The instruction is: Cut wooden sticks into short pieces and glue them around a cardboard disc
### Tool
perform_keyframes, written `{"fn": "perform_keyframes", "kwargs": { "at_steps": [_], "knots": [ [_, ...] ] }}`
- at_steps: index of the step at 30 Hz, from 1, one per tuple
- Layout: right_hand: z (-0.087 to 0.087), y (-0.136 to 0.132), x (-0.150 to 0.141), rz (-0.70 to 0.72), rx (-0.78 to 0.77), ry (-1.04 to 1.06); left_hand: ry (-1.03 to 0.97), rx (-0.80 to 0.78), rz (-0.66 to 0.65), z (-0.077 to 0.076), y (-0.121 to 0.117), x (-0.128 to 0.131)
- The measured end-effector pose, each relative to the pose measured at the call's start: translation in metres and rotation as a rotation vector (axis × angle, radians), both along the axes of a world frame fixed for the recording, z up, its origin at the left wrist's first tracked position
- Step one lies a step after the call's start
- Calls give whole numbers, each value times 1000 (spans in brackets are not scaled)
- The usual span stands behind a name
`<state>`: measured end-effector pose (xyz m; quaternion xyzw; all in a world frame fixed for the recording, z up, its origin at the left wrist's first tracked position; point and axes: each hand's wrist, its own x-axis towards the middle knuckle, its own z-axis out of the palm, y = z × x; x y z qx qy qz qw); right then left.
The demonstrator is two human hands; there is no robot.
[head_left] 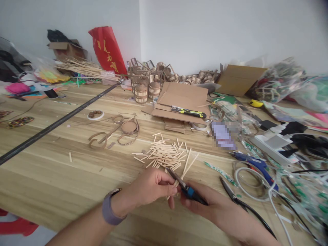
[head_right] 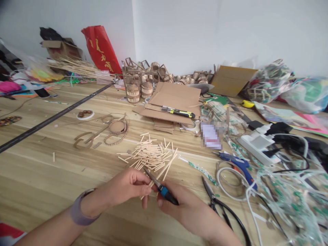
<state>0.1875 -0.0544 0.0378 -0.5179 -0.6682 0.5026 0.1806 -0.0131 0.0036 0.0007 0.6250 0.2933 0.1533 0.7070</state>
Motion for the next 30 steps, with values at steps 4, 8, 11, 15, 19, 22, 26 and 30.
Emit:
{"fn": "perform_keyframes", "kwargs": {
  "at_steps": [4,8,11,15,19,22,26,30],
  "knots": [
    [1,0,0,1,-7,-25,12,17,-4,0,1,-1],
    [3,0,-1,-5,-9,-7,-5,15,-13,0,0,-1],
    [3,-1,-1,-12,-14,-15,-13,-2,-13,0,0,-2],
    [1,0,-3,3,-18,-85,-7,9,-12,0,0,-2],
    [-3,0,-7,-22,43,-147,11,55,-9,2,1,-2],
    [-8,-1,-10,-52,111,-182,37,98,-9,5,1,-3],
    [-11,-2,-14,-77,150,-214,56,131,-29,9,2,-3],
    [-13,-2,-15,-98,136,-176,101,169,-16,14,0,-3]
  ]
}}
